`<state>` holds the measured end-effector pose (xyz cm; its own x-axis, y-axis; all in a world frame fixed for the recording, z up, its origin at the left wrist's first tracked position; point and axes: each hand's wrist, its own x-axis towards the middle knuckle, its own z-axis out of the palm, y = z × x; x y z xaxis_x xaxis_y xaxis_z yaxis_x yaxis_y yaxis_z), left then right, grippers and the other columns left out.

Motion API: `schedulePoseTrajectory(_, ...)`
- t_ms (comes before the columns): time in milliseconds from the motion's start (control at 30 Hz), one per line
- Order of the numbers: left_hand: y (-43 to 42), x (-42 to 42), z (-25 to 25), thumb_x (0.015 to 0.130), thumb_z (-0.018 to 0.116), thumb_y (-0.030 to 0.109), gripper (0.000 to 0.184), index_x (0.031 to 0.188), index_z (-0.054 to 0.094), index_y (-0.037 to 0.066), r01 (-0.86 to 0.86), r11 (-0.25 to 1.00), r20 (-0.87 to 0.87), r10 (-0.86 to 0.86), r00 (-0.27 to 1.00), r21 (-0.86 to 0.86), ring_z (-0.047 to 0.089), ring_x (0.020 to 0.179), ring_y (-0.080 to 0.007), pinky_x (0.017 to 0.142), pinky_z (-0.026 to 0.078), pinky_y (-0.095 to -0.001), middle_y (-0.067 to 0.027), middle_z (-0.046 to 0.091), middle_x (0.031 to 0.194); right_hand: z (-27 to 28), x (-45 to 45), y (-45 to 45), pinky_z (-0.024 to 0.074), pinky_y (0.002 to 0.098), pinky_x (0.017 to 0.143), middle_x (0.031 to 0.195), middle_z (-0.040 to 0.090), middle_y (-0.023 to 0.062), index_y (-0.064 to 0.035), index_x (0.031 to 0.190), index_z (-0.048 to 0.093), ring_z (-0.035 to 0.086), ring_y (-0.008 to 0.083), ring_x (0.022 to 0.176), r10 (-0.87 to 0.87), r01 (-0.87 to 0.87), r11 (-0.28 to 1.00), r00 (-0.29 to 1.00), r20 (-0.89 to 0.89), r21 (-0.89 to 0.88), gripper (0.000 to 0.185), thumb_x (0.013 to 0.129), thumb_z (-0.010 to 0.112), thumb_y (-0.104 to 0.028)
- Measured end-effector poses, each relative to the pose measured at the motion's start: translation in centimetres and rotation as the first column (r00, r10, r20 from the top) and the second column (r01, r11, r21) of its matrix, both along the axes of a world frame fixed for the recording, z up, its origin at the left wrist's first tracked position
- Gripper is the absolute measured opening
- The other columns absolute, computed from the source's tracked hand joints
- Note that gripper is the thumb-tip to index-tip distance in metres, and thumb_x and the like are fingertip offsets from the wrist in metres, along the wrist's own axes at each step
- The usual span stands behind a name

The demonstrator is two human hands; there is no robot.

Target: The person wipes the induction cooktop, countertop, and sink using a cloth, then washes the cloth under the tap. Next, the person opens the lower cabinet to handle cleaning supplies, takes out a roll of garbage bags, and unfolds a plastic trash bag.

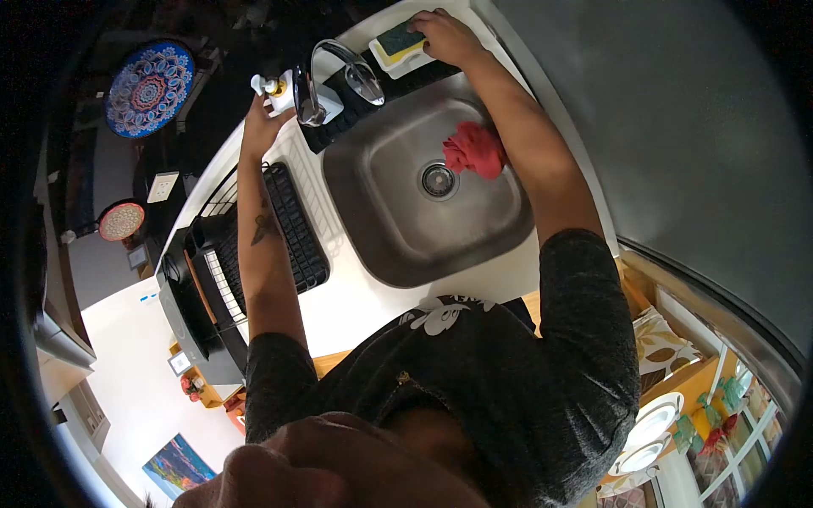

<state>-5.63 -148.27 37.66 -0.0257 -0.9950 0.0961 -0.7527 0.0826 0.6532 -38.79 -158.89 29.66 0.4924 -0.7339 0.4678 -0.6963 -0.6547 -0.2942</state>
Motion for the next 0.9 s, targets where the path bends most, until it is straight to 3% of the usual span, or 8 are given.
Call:
schedulePoseTrajectory(200,0.5,1.6,-1.2,0.066,0.078,0.019,0.069,0.119,0.039,-0.003,-0.056,0.998,-0.061,0.057,0.997,0.030,0.057,0.100,-0.0265,0.084,0.046,-0.0343,-0.0170,0.054,0.113,-0.1,-0.4,-0.7,0.0433,0.0336,0.089,0.105,0.059,0.0054,-0.0092,0.099,0.064,0.054,0.0262,0.098,-0.002,0.003,0.998,1.000,0.016,-0.056,0.027,0.073,0.060,-0.010)
schedulePoseTrajectory(267,0.5,1.1,-1.0,0.066,0.078,0.019,0.069,0.119,0.040,-0.003,-0.076,0.996,-0.049,0.078,0.996,0.047,0.056,0.101,-0.0270,0.085,0.045,-0.0342,-0.0171,0.054,0.114,2.1,-0.5,-0.4,0.0479,0.0340,0.069,0.087,0.063,0.0132,-0.0023,0.084,0.066,0.060,0.0276,0.076,-0.019,-0.045,0.991,0.880,0.475,0.122,0.015,0.070,0.064,-0.007)
schedulePoseTrajectory(367,0.1,1.1,-0.6,0.065,0.078,0.018,0.071,0.121,0.039,-0.003,-0.091,0.993,-0.025,0.093,0.995,0.081,0.054,0.104,-0.0266,0.089,0.042,-0.0334,-0.0171,0.053,0.115,2.8,-1.0,-2.3,0.0478,0.0311,0.063,0.076,0.065,0.0136,0.0002,0.087,0.066,0.061,0.0220,0.065,-0.167,-0.051,0.932,0.818,0.551,0.359,0.016,0.074,0.064,-0.010)
schedulePoseTrajectory(667,0.5,0.3,-0.3,0.061,0.082,0.018,0.090,0.130,0.028,-0.006,0.041,0.999,-0.220,-0.035,0.975,0.024,0.049,0.110,-0.0245,0.093,0.040,-0.0331,-0.0170,0.050,0.116,3.6,-2.1,-5.4,0.0478,0.0319,0.066,0.078,0.066,0.0128,-0.0029,0.087,0.067,0.062,0.0216,0.069,-0.015,-0.117,0.892,0.957,0.289,0.436,0.021,0.074,0.060,-0.018)
schedulePoseTrajectory(767,2.0,-0.3,-1.3,0.066,0.076,0.009,0.076,0.126,0.031,-0.006,-0.128,0.986,-0.335,0.086,0.938,-0.105,0.049,0.108,-0.0236,0.091,0.041,-0.0319,-0.0156,0.049,0.113,4.2,-1.1,-6.1,0.0479,0.0350,0.068,0.080,0.066,0.0121,-0.0044,0.085,0.067,0.062,0.0257,0.074,0.013,-0.097,0.865,0.985,0.173,0.491,0.022,0.075,0.057,-0.022)
schedulePoseTrajectory(833,3.3,-0.9,-2.4,0.072,0.066,0.000,0.057,0.121,0.036,-0.004,-0.394,0.811,-0.433,0.197,0.880,-0.432,0.050,0.102,-0.0203,0.082,0.045,-0.0292,-0.0137,0.049,0.111,2.2,-0.4,-8.5,0.0480,0.0367,0.069,0.082,0.066,0.0119,-0.0052,0.083,0.067,0.062,0.0275,0.077,-0.018,-0.027,0.838,0.997,0.078,0.545,0.022,0.076,0.056,-0.023)
schedulePoseTrajectory(867,4.0,-1.6,-3.8,0.073,0.061,-0.003,0.047,0.116,0.041,-0.003,-0.376,0.774,-0.413,0.163,0.896,-0.509,0.051,0.095,-0.0186,0.078,0.045,-0.0284,-0.0116,0.051,0.107,-2.2,0.3,-12.4,0.0479,0.0378,0.070,0.082,0.066,0.0120,-0.0058,0.082,0.067,0.061,0.0281,0.078,0.180,-0.149,0.961,0.976,-0.120,0.233,0.023,0.076,0.057,-0.026)
schedulePoseTrajectory(900,4.7,-2.8,-5.0,0.074,0.056,-0.006,0.039,0.112,0.047,-0.001,-0.357,0.730,-0.393,0.131,0.910,-0.583,0.053,0.089,-0.0168,0.074,0.045,-0.0276,-0.0096,0.053,0.103,-5.3,0.7,-14.6,0.0478,0.0390,0.072,0.082,0.065,0.0121,-0.0064,0.080,0.067,0.061,0.0286,0.079,0.284,-0.331,0.941,0.886,-0.367,-0.071,0.024,0.076,0.057,-0.028)
